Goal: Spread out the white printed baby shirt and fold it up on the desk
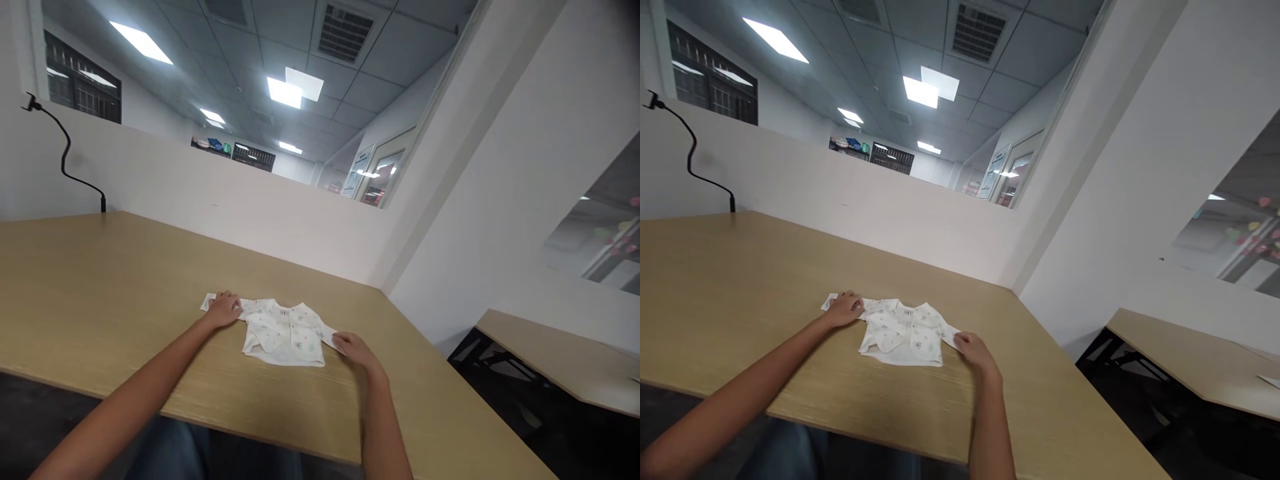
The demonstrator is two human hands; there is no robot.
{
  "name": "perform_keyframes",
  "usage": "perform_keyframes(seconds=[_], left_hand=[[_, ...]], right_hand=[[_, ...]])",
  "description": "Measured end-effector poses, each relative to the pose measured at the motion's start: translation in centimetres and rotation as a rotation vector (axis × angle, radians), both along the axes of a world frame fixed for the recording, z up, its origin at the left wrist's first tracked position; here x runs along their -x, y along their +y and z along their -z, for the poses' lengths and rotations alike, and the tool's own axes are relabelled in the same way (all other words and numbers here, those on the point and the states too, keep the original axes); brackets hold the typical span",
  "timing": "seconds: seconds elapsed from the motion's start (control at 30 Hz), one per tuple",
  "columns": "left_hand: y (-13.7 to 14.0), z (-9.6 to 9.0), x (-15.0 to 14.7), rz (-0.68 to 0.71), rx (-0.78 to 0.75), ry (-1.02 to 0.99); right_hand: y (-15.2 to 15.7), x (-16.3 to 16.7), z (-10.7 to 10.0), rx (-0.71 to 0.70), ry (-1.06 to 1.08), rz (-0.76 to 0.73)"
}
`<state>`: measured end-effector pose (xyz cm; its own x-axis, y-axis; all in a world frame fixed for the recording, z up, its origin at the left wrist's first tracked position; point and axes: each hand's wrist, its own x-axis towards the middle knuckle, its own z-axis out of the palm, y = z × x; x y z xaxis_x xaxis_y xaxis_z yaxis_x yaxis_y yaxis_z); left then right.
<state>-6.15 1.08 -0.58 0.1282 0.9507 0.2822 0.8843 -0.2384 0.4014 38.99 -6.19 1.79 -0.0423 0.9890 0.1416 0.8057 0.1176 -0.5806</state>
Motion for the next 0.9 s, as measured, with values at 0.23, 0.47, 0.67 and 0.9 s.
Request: perform_keyframes(seconds=[0.23, 0.47, 0.67, 0.9], left_hand=[[0.6, -0.2, 0.3, -0.026, 0.092, 0.096], [2.6, 1.3, 1.9, 0.06, 0.173, 0.135], [3.5, 2.0, 2.6, 0.062, -0.014, -0.034], [2.5, 0.9, 2.6, 0.148, -0.122, -0.364]], right_hand=[[2.1, 1.3, 2.7, -0.033, -0.142, 0.224], [3.9, 2.0, 4.3, -0.037, -0.3, 0.304], [4.5, 1.9, 4.2, -0.133, -0.145, 0.334], [2.9, 3.6, 2.8, -0.382, 0.276, 0.268]])
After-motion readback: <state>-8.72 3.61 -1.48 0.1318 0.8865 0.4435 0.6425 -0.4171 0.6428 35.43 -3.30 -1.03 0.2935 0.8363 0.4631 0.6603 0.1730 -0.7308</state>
